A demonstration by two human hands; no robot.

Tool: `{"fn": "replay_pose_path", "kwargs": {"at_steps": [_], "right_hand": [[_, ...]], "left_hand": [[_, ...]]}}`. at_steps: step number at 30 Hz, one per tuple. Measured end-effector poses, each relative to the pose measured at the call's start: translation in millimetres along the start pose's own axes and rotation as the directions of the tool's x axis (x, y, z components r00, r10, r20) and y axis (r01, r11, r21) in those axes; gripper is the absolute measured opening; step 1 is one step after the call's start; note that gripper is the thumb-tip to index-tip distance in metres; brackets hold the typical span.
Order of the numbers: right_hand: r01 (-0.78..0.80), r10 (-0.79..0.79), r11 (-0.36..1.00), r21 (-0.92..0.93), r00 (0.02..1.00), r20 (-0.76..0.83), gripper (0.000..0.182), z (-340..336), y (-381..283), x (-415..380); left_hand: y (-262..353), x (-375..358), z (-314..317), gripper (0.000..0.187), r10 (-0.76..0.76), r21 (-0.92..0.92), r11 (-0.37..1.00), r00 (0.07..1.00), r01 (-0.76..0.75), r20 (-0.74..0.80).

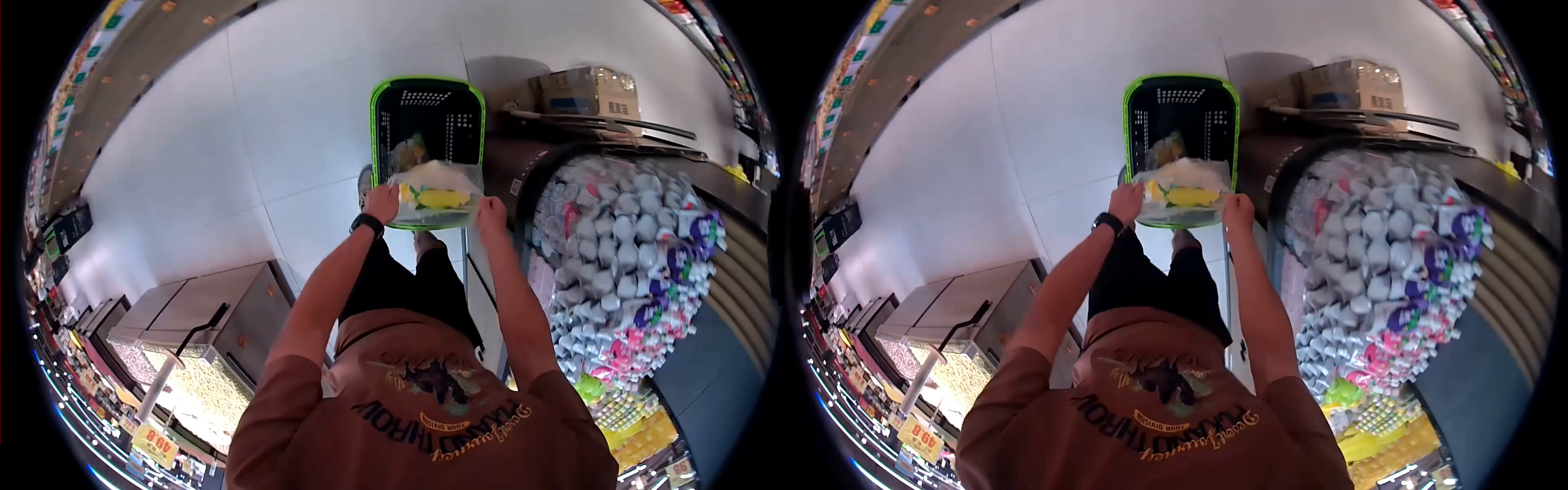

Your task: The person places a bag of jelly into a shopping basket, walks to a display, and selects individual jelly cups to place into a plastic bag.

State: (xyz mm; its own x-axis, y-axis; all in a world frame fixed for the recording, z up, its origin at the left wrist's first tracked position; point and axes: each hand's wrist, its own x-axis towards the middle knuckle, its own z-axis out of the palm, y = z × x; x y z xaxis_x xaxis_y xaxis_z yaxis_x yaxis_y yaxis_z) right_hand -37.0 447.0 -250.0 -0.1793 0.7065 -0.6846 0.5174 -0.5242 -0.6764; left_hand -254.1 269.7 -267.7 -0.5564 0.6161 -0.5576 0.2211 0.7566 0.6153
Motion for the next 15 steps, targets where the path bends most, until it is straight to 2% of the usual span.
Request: {"fn": "replay_pose_path", "kwargs": {"at_steps": [4,7,8,10,13,15], "right_hand": [[-0.027,0.025,0.999,-0.037,0.998,-0.058,0.017,24.6,21.0,83.9],[-0.068,0.069,0.997,0.031,0.996,-0.057,0.022,45.8,14.6,120.1],[-0.056,0.055,0.998,-0.01,0.997,-0.058,0.021,52.4,20.1,135.3],[-0.027,0.023,0.995,-0.093,0.999,-0.048,0.02,66.3,39.0,167.2],[-0.037,0.031,0.994,-0.104,0.997,-0.064,0.02,82.8,76.5,207.1],[-0.023,0.016,0.991,-0.135,0.998,-0.056,0.02,95.5,99.0,236.0]], "left_hand": [[-15.1,75.4,16.8,0.046,0.006,0.099,0.995,1.0,-0.006,-0.001],[-31.0,127.4,37.4,0.038,0.028,0.205,0.978,1.0,-0.029,0.009],[-42.6,143.9,48.9,0.032,0.081,0.268,0.96,0.996,-0.084,0.02],[-29.7,159.6,39.4,0.03,0.097,0.265,0.959,0.995,-0.103,0.035],[-63.0,196.3,64.3,0.024,0.156,0.502,0.835,0.972,-0.226,0.177],[-69.1,213.2,68.2,0.022,0.107,0.504,0.843,0.977,-0.189,0.187]]}}
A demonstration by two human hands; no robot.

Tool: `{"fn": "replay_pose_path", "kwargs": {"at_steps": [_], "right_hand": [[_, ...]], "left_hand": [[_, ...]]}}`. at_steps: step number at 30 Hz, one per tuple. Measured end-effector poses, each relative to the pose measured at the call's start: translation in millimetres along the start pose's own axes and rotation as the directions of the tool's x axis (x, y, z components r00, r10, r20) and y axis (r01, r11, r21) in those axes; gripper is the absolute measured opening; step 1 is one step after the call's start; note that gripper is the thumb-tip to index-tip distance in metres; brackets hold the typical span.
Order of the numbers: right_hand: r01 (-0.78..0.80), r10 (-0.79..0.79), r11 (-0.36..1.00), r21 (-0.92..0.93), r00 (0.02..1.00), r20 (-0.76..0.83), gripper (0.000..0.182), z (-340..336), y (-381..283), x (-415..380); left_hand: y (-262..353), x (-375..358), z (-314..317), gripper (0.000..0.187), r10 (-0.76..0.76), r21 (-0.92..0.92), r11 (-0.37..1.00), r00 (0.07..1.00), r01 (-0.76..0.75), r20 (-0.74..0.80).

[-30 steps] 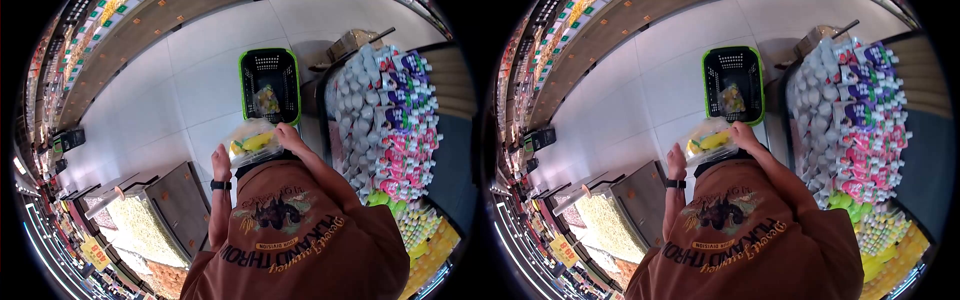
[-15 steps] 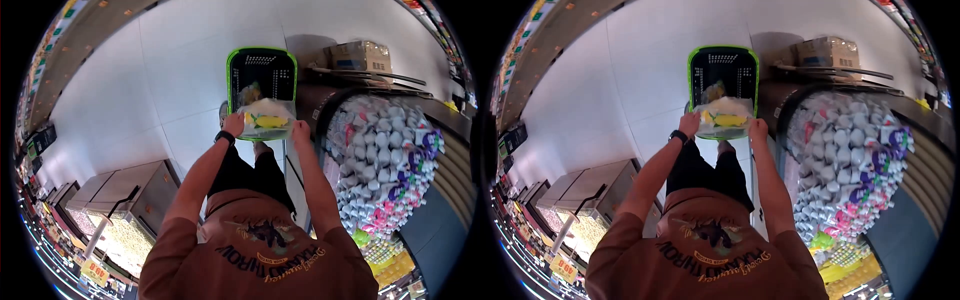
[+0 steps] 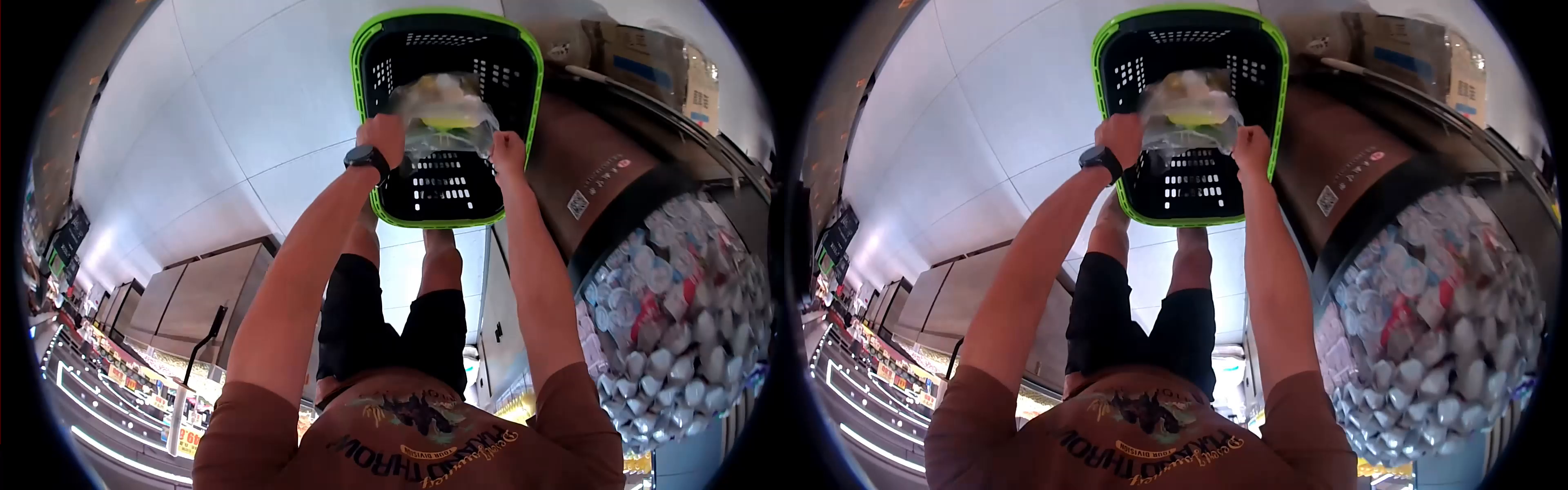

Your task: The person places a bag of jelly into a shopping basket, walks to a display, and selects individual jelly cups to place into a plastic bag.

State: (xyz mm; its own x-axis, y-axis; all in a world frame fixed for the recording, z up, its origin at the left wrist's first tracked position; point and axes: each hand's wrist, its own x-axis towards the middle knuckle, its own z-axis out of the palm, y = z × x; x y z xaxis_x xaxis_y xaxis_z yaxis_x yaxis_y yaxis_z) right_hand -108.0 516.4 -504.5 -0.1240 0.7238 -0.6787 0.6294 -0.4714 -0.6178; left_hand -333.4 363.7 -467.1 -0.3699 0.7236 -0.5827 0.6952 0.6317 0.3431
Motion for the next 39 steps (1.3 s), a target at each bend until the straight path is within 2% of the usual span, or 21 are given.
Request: {"fn": "replay_pose_path", "kwargs": {"at_steps": [2,3,5,6,9,10,13,15,17,19,21,22,25,27,28,29,31,34,35,37,39], "right_hand": [[0.002,-0.002,1.0,0.001,0.999,0.048,0.018,15.8,7.7,19.0],[-0.011,0.01,1.0,0.007,0.997,0.071,0.017,24.4,1.0,21.6],[-0.061,0.05,0.989,0.137,0.995,0.083,0.015,36.9,4.9,24.8],[-0.082,0.066,0.976,0.204,0.994,0.087,0.014,40.2,7.3,20.2],[-0.106,0.07,0.968,0.23,0.985,0.159,0.011,33.5,-8.8,-12.0],[-0.031,-0.012,0.98,0.196,0.977,0.214,0.011,28.0,-8.5,-27.1],[0.012,0.012,0.998,-0.06,0.923,0.386,0.008,3.8,-2.1,-71.0],[0.1,-0.01,0.972,-0.215,0.923,0.384,0.008,-12.4,0.2,-104.2],[-0.027,0.084,0.986,-0.165,0.933,0.349,0.01,-25.3,14.3,-133.7],[-0.018,0.068,0.988,-0.151,0.941,0.33,0.011,-39.9,11.1,-167.8],[0.057,-0.006,0.99,-0.129,0.931,0.365,0.012,-58.1,15.8,-195.2],[0.103,-0.051,0.988,-0.116,0.922,0.383,0.013,-65.0,9.7,-207.9],[0.063,-0.005,0.982,-0.178,0.951,0.309,0.014,-87.2,-19.0,-249.7],[0.08,-0.025,0.984,-0.161,0.949,0.314,0.013,-102.3,-35.0,-266.1],[0.085,-0.033,0.985,-0.153,0.947,0.318,0.012,-109.1,-41.5,-271.6],[0.083,-0.038,0.988,-0.133,0.95,0.309,0.012,-116.0,-45.7,-276.3],[0.115,-0.077,0.987,-0.111,0.95,0.301,0.013,-129.3,-51.6,-281.4],[0.16,-0.102,0.973,-0.165,0.944,0.315,0.011,-150.7,-61.4,-289.6],[0.172,-0.107,0.968,-0.181,0.941,0.321,0.009,-156.9,-65.4,-291.4],[0.241,-0.139,0.932,-0.27,0.928,0.346,0.01,-167.3,-54.5,-283.4],[0.264,-0.15,0.912,-0.314,0.927,0.343,0.011,-175.0,-44.0,-277.9]], "left_hand": [[-3.8,16.5,-0.8,0.019,-0.033,0.034,0.999,0.999,0.031,0.03],[-6.5,22.7,1.0,0.019,-0.07,-0.02,0.997,0.997,0.07,-0.01],[-10.9,23.1,4.4,0.019,-0.15,-0.13,0.982,0.986,0.139,-0.075],[-13.4,20.9,3.0,0.019,-0.139,-0.176,0.978,0.983,0.116,-0.121],[-7.8,2.9,-9.1,0.02,-0.167,-0.299,0.95,0.96,0.096,-0.225],[-4.2,-7.1,-13.0,0.021,-0.214,-0.321,0.936,0.958,0.145,-0.192],[-3.2,-42.8,-8.7,0.023,-0.257,-0.367,0.903,0.965,0.224,-0.043],[0.3,-73.5,-14.4,0.024,-0.212,-0.393,0.892,0.975,0.221,0.066],[2.6,-108.6,-18.5,0.024,-0.172,-0.385,0.903,0.981,0.191,0.085],[6.3,-145.3,-33.1,0.024,-0.166,-0.381,0.903,0.979,0.198,0.115],[4.5,-179.8,-47.9,0.025,-0.175,-0.36,0.91,0.977,0.207,0.119],[1.4,-196.9,-59.8,0.028,-0.156,-0.364,0.914,0.983,0.181,0.097],[-20.5,-240.3,-71.2,0.031,-0.213,-0.342,0.918,0.977,0.201,0.003],[-36.8,-265.3,-77.6,0.033,-0.274,-0.347,0.905,0.961,0.248,-0.027],[-40.6,-277.2,-85.7,0.031,-0.349,-0.428,0.839,0.936,0.337,0.053],[-42.9,-289.0,-91.3,0.03,-0.384,-0.427,0.829,0.923,0.361,0.035],[-52.6,-308.9,-89.8,0.031,-0.405,-0.416,0.837,0.913,0.355,-0.037],[-37.2,-345.0,-106.6,0.031,-0.465,-0.541,0.744,0.885,0.392,0.001],[-36.4,-353.4,-101.3,0.032,-0.459,-0.53,0.768,0.886,0.359,-0.066],[-27.0,-368.9,-98.4,0.033,-0.537,-0.64,0.652,0.843,0.406,-0.013],[-31.2,-379.7,-75.9,0.031,-0.635,-0.791,0.464,0.772,0.399,0.017]]}}
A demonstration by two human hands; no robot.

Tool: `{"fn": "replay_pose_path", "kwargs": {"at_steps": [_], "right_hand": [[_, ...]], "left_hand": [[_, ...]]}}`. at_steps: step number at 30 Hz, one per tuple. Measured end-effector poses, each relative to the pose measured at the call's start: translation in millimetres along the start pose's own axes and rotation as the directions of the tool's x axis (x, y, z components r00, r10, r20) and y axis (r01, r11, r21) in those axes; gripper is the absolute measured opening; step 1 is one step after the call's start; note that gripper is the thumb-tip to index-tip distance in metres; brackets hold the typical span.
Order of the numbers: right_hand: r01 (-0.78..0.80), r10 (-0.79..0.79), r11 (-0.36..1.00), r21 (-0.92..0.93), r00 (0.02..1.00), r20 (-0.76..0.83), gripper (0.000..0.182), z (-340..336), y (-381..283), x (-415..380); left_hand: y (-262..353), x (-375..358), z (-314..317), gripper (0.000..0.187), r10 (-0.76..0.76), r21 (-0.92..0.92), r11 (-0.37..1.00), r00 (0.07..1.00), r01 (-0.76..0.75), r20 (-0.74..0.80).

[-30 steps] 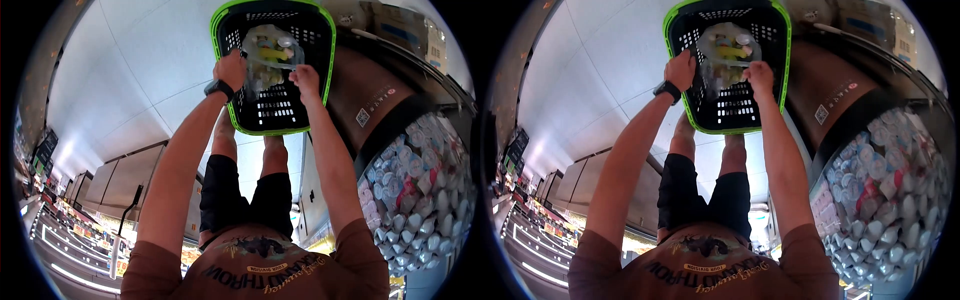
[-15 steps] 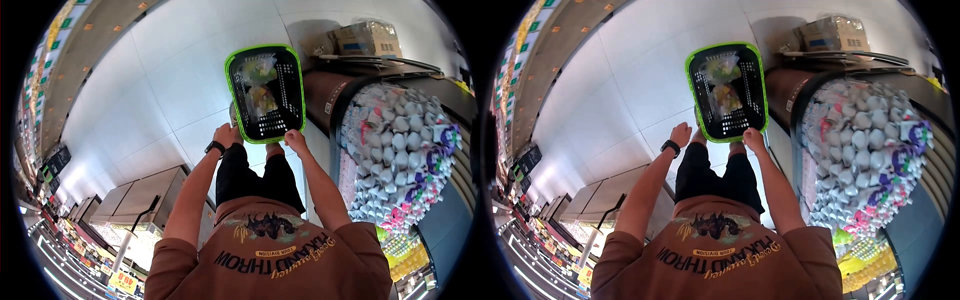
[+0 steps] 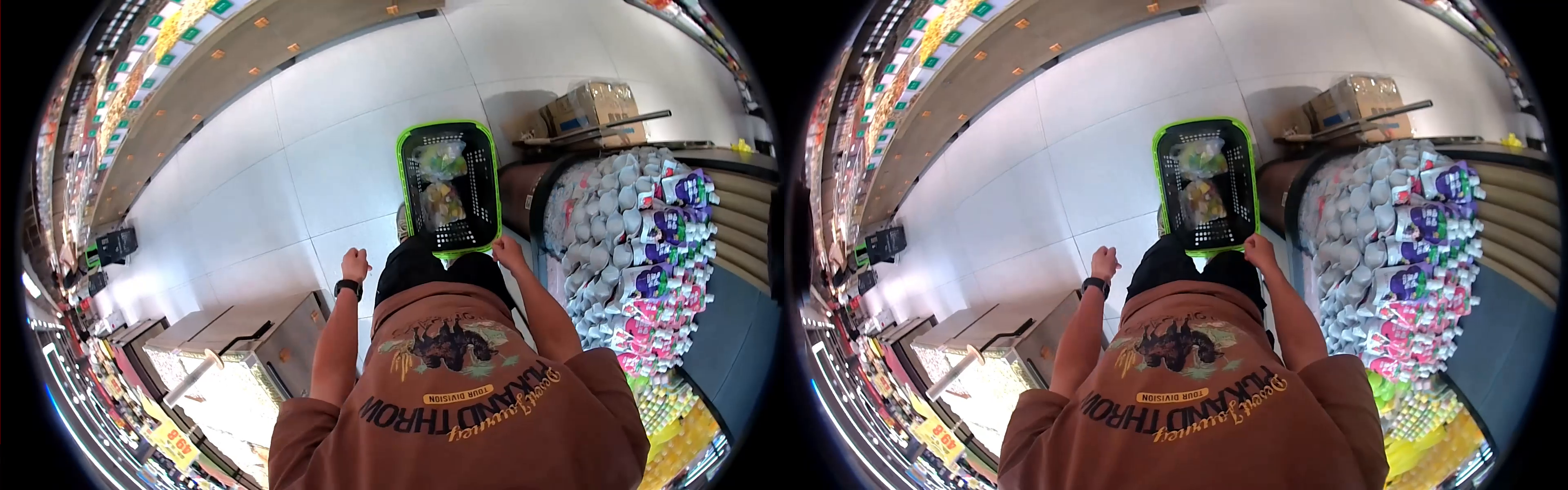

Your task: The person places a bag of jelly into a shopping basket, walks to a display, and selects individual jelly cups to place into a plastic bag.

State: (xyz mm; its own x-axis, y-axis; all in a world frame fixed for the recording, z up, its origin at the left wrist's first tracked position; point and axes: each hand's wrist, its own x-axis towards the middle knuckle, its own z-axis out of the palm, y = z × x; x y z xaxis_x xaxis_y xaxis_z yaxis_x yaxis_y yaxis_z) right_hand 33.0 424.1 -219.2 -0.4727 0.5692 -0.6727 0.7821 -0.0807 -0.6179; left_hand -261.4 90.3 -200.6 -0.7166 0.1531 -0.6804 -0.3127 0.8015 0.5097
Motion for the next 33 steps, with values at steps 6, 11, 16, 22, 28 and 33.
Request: {"fn": "replay_pose_path", "kwargs": {"at_steps": [6,11,16,22,28,33], "right_hand": [[0.155,-0.147,0.949,-0.273,0.988,0.048,0.012,-11.5,53.9,16.5],[-0.045,0.043,0.998,-0.051,0.998,-0.047,0.01,-13.9,20.2,17.1],[-0.199,0.233,0.899,0.39,0.972,-0.042,0.013,14.9,-106.6,-5.7],[0.118,-0.092,0.971,0.206,0.987,-0.135,0.019,135.7,-248.9,-8.2],[0.318,-0.315,0.918,-0.238,0.948,0.051,0.021,194.8,-325.6,-15.3],[0.254,-0.293,0.861,-0.441,0.956,-0.022,0.022,185.4,-283.7,-1.5]], "left_hand": [[-48.6,-38.6,-21.3,0.027,-0.261,-0.305,0.928,0.958,0.214,-0.121],[-119.5,-3.6,-62.0,0.023,-0.39,-0.169,0.907,0.921,0.386,0.01],[-156.6,113.4,-111.1,0.025,0.1,0.325,0.933,0.978,-0.156,0.184],[-30.3,196.8,-202.5,0.032,0.359,0.295,0.85,0.89,-0.437,0.282],[24.7,234.1,-272.6,0.031,0.224,-0.14,0.966,0.974,-0.218,0.025],[-85.5,270.6,-260.9,0.031,-0.047,0.019,0.999,0.983,0.044,0.175]]}}
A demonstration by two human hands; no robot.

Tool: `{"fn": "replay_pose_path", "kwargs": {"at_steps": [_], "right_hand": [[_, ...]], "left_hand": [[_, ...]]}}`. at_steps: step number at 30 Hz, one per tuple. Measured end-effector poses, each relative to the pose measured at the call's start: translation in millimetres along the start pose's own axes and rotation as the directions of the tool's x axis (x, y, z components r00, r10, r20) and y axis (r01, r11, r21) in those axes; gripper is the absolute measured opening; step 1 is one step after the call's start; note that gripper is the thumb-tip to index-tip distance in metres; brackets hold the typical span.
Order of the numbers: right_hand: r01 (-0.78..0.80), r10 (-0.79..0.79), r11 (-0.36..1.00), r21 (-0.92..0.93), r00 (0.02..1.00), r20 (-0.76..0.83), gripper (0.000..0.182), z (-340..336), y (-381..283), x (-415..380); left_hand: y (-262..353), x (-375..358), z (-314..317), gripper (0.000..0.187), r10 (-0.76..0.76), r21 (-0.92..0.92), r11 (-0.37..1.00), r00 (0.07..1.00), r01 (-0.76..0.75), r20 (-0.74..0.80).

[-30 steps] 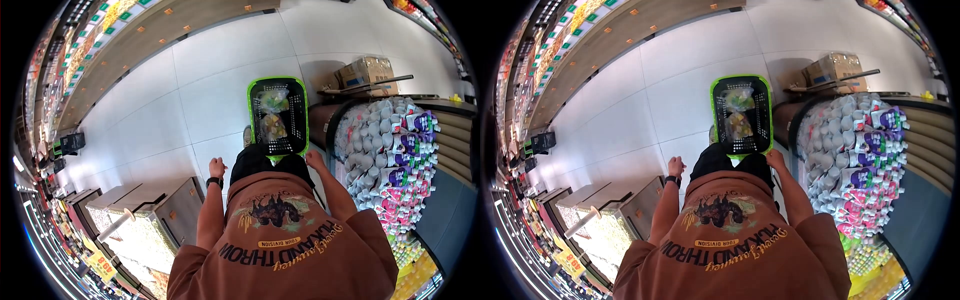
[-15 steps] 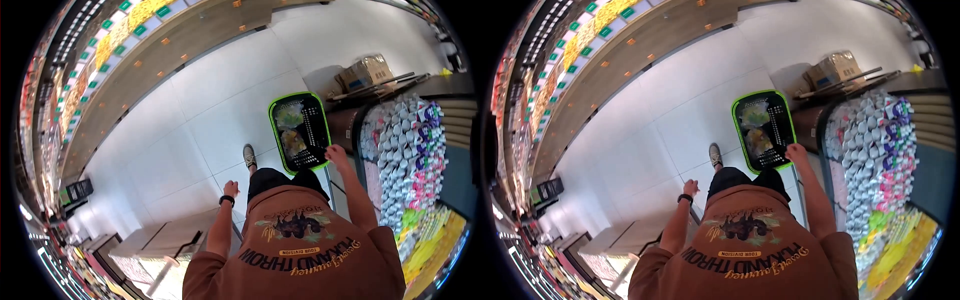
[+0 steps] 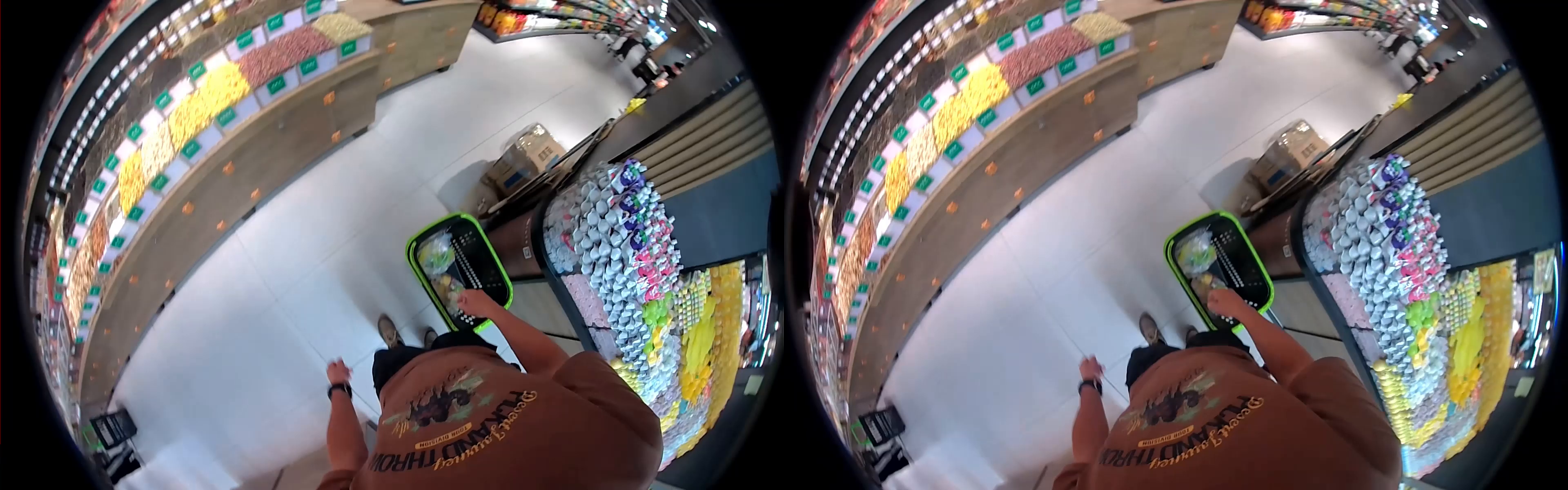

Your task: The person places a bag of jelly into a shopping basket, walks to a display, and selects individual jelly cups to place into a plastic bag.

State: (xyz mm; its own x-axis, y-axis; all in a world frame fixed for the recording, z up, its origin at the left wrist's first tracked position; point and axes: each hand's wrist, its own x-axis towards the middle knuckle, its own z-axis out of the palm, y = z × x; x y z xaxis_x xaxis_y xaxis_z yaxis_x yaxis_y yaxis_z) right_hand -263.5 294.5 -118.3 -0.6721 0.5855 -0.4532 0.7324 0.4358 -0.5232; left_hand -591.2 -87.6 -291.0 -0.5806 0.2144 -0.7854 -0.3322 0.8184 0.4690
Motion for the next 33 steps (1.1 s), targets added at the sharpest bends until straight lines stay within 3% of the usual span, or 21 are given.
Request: {"fn": "replay_pose_path", "kwargs": {"at_steps": [1,2,3,6,7,9,11,13,15,17,19,21,22,23,26,27,28,29,31,32,33], "right_hand": [[-0.027,0.029,0.997,-0.076,0.999,0.027,0.025,-9.0,1.1,-3.4],[-0.147,0.146,0.989,0.022,0.988,0.042,0.028,-11.7,9.5,-6.7],[-0.265,0.258,0.956,0.125,0.964,0.068,0.032,-5.1,24.1,-11.8],[-0.139,0.129,0.984,-0.115,0.988,-0.087,0.031,45.6,95.6,-18.6],[-0.06,0.041,0.97,-0.237,0.996,-0.082,0.03,60.0,111.3,-18.8],[-0.228,0.241,0.965,-0.132,0.967,0.087,0.027,67.7,109.2,-18.3],[-0.213,0.228,0.958,-0.19,0.972,0.061,0.027,73.0,97.9,-9.4],[-0.372,0.379,0.925,-0.073,0.912,0.159,0.027,81.4,100.4,21.9],[-0.396,0.384,0.918,0.026,0.903,0.192,0.024,68.6,94.5,57.2],[-0.274,0.28,0.96,-0.066,0.949,0.141,0.023,67.6,105.7,109.9],[0.037,0.048,0.904,-0.425,0.981,0.189,0.018,30.3,86.5,160.8],[0.185,-0.206,0.86,-0.475,0.978,0.008,0.019,-6.7,77.5,213.4],[0.008,-0.02,0.998,-0.064,0.981,-0.194,0.021,-30.9,63.3,230.8],[-0.106,0.23,0.917,0.385,0.928,-0.292,0.023,-62.1,37.6,234.4],[-0.027,0.349,0.657,0.753,0.896,-0.273,0.027,-133.3,-2.0,239.6],[-0.025,0.376,0.643,0.765,0.881,-0.287,0.027,-143.4,-0.4,241.0],[-0.024,0.402,0.627,0.778,0.866,-0.297,0.027,-148.0,1.3,237.7],[-0.022,0.426,0.61,0.792,0.852,-0.304,0.028,-148.8,3.4,233.8],[-0.068,0.375,0.85,0.523,0.775,-0.508,0.029,-99.1,50.5,231.4],[-0.158,0.459,0.811,0.563,0.769,-0.446,0.031,-80.5,60.8,214.6],[-0.356,0.407,0.912,0.202,0.836,-0.367,0.031,-43.3,86.3,201.8]], "left_hand": [[-20.2,-1.9,2.0,0.029,0.144,0.456,0.876,0.987,-0.157,0.065],[-37.9,-2.7,5.5,0.028,0.25,0.796,0.534,0.952,-0.285,0.174],[-53.1,-4.5,11.4,0.036,0.256,0.867,0.403,0.945,-0.295,0.202],[-49.1,-16.2,15.7,0.038,0.189,0.883,0.347,0.946,-0.317,0.265],[-35.2,-11.4,13.9,0.032,0.149,0.745,0.628,0.974,-0.227,0.171],[-7.2,3.3,11.4,0.022,-0.023,0.249,0.969,0.998,0.007,0.061],[27.7,21.9,3.8,0.017,-0.238,-0.347,0.902,0.967,0.255,0.092],[73.3,49.1,-17.7,0.022,-0.231,-0.297,0.914,0.956,0.277,0.181],[143.6,48.3,-30.8,0.029,-0.202,-0.218,0.952,0.976,0.216,0.086],[189.9,73.4,-46.1,0.028,-0.135,-0.203,0.969,0.989,0.144,0.056],[234.5,84.0,-50.8,0.028,-0.117,-0.193,0.974,0.993,0.121,0.03],[284.3,95.4,-47.0,0.028,-0.109,-0.19,0.975,0.993,0.115,0.038],[304.3,104.9,-43.6,0.028,0.014,-0.097,0.995,0.999,-0.01,0.041],[316.7,120.1,-38.1,0.028,0.134,-0.002,0.991,0.989,-0.134,0.058],[363.9,157.6,-10.0,0.03,0.341,0.238,0.908,0.938,-0.345,0.058],[384.8,172.4,3.0,0.032,0.393,0.307,0.869,0.918,-0.388,0.047],[404.7,190.9,21.9,0.037,0.166,0.051,0.985,0.985,-0.164,-0.053],[420.3,207.1,35.2,0.038,0.257,0.118,0.961,0.966,-0.252,-0.036],[460.4,225.2,59.4,0.039,0.27,0.149,0.947,0.958,-0.283,0.099],[482.4,228.6,65.4,0.034,0.433,0.378,0.78,0.866,-0.499,0.248],[517.7,209.0,71.8,0.029,0.572,0.525,0.512,0.725,-0.68,0.383]]}}
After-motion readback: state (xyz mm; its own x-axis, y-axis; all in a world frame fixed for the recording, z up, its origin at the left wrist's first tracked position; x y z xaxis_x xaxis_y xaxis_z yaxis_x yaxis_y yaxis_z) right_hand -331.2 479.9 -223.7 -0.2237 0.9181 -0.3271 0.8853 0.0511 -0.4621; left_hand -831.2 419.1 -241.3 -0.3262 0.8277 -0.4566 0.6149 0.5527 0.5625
